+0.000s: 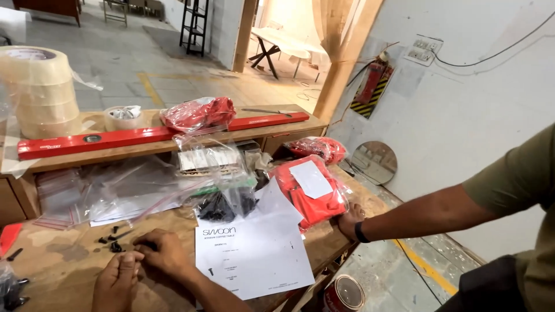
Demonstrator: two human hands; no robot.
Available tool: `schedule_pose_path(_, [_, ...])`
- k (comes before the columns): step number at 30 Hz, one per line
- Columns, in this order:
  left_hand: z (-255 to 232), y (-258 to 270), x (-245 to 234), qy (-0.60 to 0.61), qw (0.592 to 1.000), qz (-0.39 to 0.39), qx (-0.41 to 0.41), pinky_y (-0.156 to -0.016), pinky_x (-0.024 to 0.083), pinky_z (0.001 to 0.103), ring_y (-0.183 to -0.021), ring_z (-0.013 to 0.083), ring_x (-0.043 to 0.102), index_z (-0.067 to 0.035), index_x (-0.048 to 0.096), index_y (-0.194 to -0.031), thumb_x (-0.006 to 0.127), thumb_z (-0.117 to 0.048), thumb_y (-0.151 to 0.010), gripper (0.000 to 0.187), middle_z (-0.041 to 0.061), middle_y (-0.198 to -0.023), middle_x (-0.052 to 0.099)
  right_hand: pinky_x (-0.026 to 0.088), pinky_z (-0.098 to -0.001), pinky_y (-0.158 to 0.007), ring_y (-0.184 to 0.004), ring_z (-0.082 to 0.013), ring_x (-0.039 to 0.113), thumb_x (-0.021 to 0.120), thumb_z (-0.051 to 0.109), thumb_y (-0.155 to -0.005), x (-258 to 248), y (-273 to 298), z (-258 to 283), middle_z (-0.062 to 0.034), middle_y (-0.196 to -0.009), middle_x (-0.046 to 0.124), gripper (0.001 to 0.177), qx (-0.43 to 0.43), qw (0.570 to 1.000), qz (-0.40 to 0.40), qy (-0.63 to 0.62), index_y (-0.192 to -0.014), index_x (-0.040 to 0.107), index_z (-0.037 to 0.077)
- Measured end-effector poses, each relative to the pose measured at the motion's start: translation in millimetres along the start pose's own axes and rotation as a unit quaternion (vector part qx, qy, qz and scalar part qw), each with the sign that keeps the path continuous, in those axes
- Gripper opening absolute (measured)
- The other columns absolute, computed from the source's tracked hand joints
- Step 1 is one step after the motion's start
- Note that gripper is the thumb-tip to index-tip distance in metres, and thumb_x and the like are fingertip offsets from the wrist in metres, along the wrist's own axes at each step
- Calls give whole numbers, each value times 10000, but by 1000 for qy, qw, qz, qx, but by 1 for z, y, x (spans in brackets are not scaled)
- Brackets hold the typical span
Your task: Sorting and counting small black plastic screws or rivets on a workbench.
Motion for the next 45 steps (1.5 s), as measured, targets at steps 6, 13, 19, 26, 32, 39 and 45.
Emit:
schedule_pose_path(6, [-21, 16, 8, 8, 1000, 0, -28, -443, 266, 236, -525, 51, 346, -40, 640, -1054, 519, -268, -1057, 259, -25, -691, 446, 566, -401, -910, -1003, -309, 703, 676, 150, -965, 2, 0, 2, -194, -1121, 718, 267, -14, 1000, 12, 8, -1181, 738, 5])
schedule_pose_path(13, [-35, 27, 16, 13, 1000, 11, -19, -446, 245, 239, -531, 47, 316, -30, 636, -1010, 553, -317, -1049, 302, -51, -667, 400, 573, -409, -904, -992, -316, 713, 675, 179, -960, 10, -4, -8, -184, -1132, 723, 275, -26, 998, 21, 50, -1176, 743, 24])
schedule_pose_path(19, [-48, 31, 19, 6, 1000, 13, 0, -442, 248, 241, -525, 45, 323, -26, 644, -1014, 561, -343, -1034, 328, -51, -665, 415, 572, -410, -891, -977, -320, 720, 692, 187, -938, 5, -4, 3, -187, -1090, 731, 270, -7, 998, 12, 57, -1149, 749, 29])
schedule_pose_path(26, [-57, 36, 23, -16, 1000, 15, -2, -433, 267, 236, -507, 46, 339, -25, 656, -1036, 542, -359, -1034, 353, -43, -653, 438, 576, -407, -870, -974, -312, 716, 709, 198, -933, 7, -5, 1, -174, -1105, 722, 275, 8, 998, 24, 63, -1153, 738, 36])
schedule_pose_path(32, [-65, 37, 23, 12, 1000, 14, -10, -416, 244, 227, -487, 38, 314, -26, 642, -1066, 537, -334, -1042, 326, -48, -662, 439, 572, -406, -878, -974, -323, 718, 700, 174, -931, 6, -4, 7, -176, -1078, 731, 260, -40, 997, 6, 66, -1143, 746, 31])
schedule_pose_path(39, [-70, 49, 19, 18, 999, -19, -40, -400, 239, 223, -474, 30, 335, -39, 623, -1052, 530, -318, -1045, 295, -55, -666, 457, 562, -394, -832, -933, -327, 708, 672, 146, -911, 4, 5, 15, -171, -1028, 717, 247, -23, 998, -17, 53, -1118, 749, 36])
schedule_pose_path(45, [-76, 43, 17, 23, 999, -28, -16, -376, 177, 245, -425, 37, 255, -41, 654, -1001, 578, -398, -1014, 365, -66, -577, 354, 570, -381, -857, -969, -296, 703, 655, 166, -955, -7, 2, 24, -158, -1091, 710, 256, 11, 1000, -8, 5, -1145, 734, 13])
Point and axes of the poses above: each hand's wrist, its own y-axis away from the middle knuckle, its own x-axis out of the palm, z = x × y, the point moved 7 cm from there along -y, towards the middle knuckle
